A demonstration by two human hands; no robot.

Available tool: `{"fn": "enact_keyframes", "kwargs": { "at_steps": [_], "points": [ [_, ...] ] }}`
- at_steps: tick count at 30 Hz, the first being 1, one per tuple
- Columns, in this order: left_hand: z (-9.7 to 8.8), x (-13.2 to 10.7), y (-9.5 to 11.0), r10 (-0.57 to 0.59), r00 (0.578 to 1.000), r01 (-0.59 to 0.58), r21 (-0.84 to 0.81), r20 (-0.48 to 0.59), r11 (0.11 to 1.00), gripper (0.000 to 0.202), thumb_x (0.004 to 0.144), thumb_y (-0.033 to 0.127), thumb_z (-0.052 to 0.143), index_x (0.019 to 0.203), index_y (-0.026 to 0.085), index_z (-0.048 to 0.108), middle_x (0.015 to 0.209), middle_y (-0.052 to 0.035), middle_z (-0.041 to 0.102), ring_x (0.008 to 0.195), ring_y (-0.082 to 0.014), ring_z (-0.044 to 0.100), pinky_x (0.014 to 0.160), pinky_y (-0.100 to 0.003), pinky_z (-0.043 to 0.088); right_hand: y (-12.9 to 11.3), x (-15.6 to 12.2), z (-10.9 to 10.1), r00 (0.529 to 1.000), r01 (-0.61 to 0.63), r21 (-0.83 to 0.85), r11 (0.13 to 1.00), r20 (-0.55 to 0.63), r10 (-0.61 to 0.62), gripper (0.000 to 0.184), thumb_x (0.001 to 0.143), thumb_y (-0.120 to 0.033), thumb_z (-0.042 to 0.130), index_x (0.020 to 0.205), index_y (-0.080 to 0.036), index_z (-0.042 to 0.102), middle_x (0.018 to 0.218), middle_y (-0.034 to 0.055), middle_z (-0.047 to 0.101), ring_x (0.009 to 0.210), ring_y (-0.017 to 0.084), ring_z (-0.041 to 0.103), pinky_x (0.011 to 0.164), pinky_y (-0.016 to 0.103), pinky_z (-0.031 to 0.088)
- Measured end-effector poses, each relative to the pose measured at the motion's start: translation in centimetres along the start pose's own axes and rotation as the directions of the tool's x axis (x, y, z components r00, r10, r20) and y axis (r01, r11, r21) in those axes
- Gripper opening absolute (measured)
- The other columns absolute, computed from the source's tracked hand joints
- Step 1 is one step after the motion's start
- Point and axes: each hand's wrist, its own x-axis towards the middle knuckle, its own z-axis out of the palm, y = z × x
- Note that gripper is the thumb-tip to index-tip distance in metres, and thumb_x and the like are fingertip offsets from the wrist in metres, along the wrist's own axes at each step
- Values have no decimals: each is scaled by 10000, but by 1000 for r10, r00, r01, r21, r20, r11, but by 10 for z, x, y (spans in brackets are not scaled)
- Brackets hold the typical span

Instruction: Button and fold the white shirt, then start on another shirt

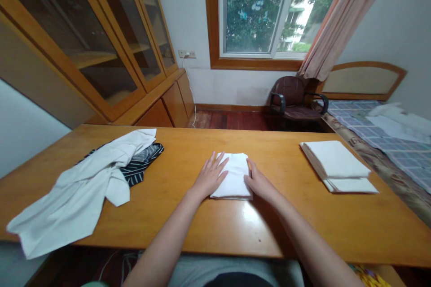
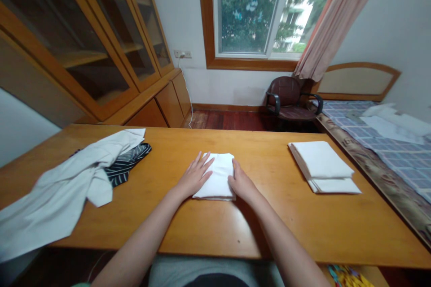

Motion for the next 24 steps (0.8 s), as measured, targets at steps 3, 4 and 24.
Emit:
{"fn": "enact_keyframes", "kwargs": {
  "at_steps": [3, 4, 24],
  "points": [
    [-1, 5, 3, 29, 1000, -29, 42, 9, 999, 550, 1033, 499, 314, 1558, 335, 304, 1666, 4, 182, 1547, -316, 34, 1208, -613, 179, -13, -9, -4, 1000, -10, -342, 940, -6, 9, 624, 916, -213, 455, 1519, -96, 339, 1289, 236, 578, 1175, 331, 575, 1012, 473, 438],
    [-2, 7, 4, 44, 999, -45, 54, 16, 998, 550, 1032, 503, 314, 1554, 331, 313, 1664, 1, 191, 1546, -318, 39, 1208, -619, 171, -17, -11, -6, 1000, -23, -432, 902, -23, 14, 592, 927, -220, 450, 1504, -108, 381, 1264, 240, 585, 1142, 345, 584, 980, 484, 453],
    [11, 19, 3, -12, 1000, 11, -134, -10, 991, 526, 1022, 376, 328, 1531, 249, 368, 1617, -59, 321, 1531, -234, 190, 1244, -535, 104, -12, -4, 31, 992, 11, -324, 946, -114, -50, 606, 1009, -447, 390, 1571, -237, 305, 1659, 75, 194, 1516, 357, 171, 1187, 630, 116]
  ]
}}
